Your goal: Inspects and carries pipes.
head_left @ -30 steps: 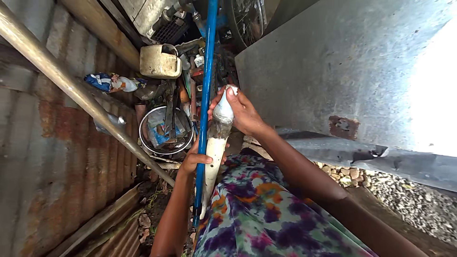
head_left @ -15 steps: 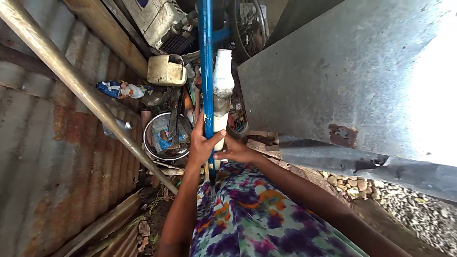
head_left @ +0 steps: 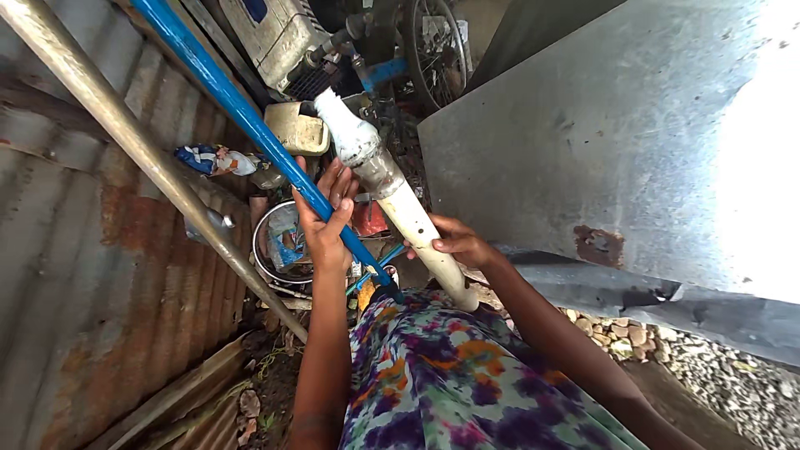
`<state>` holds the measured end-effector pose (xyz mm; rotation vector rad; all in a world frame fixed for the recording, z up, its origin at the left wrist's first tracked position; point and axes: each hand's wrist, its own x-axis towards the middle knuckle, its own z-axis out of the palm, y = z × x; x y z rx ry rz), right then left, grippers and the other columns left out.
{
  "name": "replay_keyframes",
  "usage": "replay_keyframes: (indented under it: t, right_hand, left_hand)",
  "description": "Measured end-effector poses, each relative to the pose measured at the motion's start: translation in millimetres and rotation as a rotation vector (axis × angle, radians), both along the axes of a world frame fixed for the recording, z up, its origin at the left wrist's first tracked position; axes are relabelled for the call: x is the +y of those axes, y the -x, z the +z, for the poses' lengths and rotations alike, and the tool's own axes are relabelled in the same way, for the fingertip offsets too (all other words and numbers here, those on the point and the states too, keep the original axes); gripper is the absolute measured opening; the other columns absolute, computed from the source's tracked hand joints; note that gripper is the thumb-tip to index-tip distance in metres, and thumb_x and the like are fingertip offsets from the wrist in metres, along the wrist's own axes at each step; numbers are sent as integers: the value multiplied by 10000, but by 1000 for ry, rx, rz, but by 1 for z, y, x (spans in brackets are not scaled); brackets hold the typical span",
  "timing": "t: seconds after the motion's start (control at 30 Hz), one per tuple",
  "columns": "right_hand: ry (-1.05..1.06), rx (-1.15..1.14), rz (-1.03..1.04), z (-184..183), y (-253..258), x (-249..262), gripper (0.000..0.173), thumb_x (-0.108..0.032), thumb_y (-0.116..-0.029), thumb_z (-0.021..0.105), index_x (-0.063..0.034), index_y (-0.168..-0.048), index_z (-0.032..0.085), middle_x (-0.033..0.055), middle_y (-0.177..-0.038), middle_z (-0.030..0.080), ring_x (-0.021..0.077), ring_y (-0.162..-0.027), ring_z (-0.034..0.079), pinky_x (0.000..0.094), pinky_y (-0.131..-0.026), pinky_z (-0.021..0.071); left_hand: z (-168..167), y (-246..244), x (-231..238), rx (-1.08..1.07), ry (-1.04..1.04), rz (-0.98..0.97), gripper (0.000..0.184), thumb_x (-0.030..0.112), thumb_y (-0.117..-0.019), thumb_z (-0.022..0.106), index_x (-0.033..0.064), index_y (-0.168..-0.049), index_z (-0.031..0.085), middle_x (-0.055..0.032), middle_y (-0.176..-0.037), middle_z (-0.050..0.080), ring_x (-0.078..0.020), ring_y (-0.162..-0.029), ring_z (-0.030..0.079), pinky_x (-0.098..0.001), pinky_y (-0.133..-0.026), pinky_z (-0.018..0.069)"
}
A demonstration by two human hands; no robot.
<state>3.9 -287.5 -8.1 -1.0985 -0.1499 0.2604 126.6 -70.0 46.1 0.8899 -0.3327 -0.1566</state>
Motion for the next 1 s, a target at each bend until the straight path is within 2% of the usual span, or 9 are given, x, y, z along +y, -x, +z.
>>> replay_keyframes:
  t: [0.03, 0.1, 0.17, 0.3, 0.4, 0.57, 0.83, 0.9, 1.0]
  right_hand:
    - [-30, 2, 33, -1, 1, -2, 536, -396, -946, 673, -107, -1384, 563, 115, -1193, 704, 227, -1053, 703, 387, -917, 591]
    - [-75, 29, 85, -1, 3, -3, 557, -405, -951, 662, -142, -1417, 508, 121, -1202, 694, 241, -1070, 696, 400, -935, 582]
    - [-102, 64, 112, -2, 4, -3, 551, -400, -947, 651, -179, -1409, 447, 125, -1190, 693, 247, -1067, 700, 400, -938, 578]
    - [-169, 83, 148, -6, 4, -3, 522, -392, -955, 631, -176, -1391, 443, 149, -1198, 677, 254, -1048, 693, 383, -896, 581]
    - [-186, 86, 159, -7, 5, -4, 490, -399, -963, 629, -173, -1380, 507, 133, -1214, 676, 237, -1015, 706, 375, -856, 604]
    - [-217, 55, 169, -10, 4, -6, 414, -366, -982, 607, -153, -1336, 584, 94, -1179, 692, 217, -997, 716, 395, -847, 620]
    - [-243, 63, 178, -10, 6, -1, 441, -371, -998, 582, -136, -1371, 596, 107, -1197, 698, 218, -996, 719, 385, -850, 619]
    - [-191, 85, 130, -3, 8, 1, 443, -383, -986, 608, -126, -1348, 598, 95, -1172, 702, 211, -983, 720, 386, -844, 623]
    - [20, 144, 6, 21, 14, 6, 451, -374, -959, 639, -107, -1320, 594, 80, -1173, 694, 197, -986, 712, 377, -847, 619]
  left_hand:
    - [0, -1, 0, 12, -13, 18, 893, 30, -905, 685, 233, -1590, 150, -51, -1417, 582, -214, -1216, 633, -405, -1048, 526]
    - [3, -1, 0, 36, -46, 54, 876, 43, -913, 655, 291, -1591, 158, 10, -1248, 620, -94, -966, 651, -258, -827, 568]
    - [4, -2, 1, 53, -63, 72, 882, 66, -921, 657, 329, -1598, 157, 20, -1136, 616, -58, -813, 635, -208, -698, 570]
    - [6, -3, 2, 39, -81, 90, 924, 71, -913, 685, 325, -1611, 135, -1, -1208, 601, -71, -857, 643, -225, -729, 577]
    - [10, 0, 2, 35, -114, 118, 943, 54, -891, 702, 301, -1610, 146, -4, -1264, 594, -65, -854, 645, -216, -689, 574]
    - [13, 4, 4, 10, -137, 131, 921, 37, -894, 692, 258, -1602, 146, -1, -1316, 592, -83, -967, 656, -235, -788, 579]
    - [19, 7, 7, 5, -155, 138, 878, 7, -908, 652, 239, -1593, 155, -8, -1338, 587, -86, -951, 661, -229, -744, 588]
    - [19, 7, 7, 25, -172, 148, 849, 20, -927, 637, 248, -1590, 159, 4, -1347, 584, -95, -1042, 651, -251, -823, 581]
    - [16, 6, 8, 64, -198, 176, 833, 61, -945, 628, 267, -1595, 149, 24, -1234, 591, -83, -991, 652, -253, -802, 587]
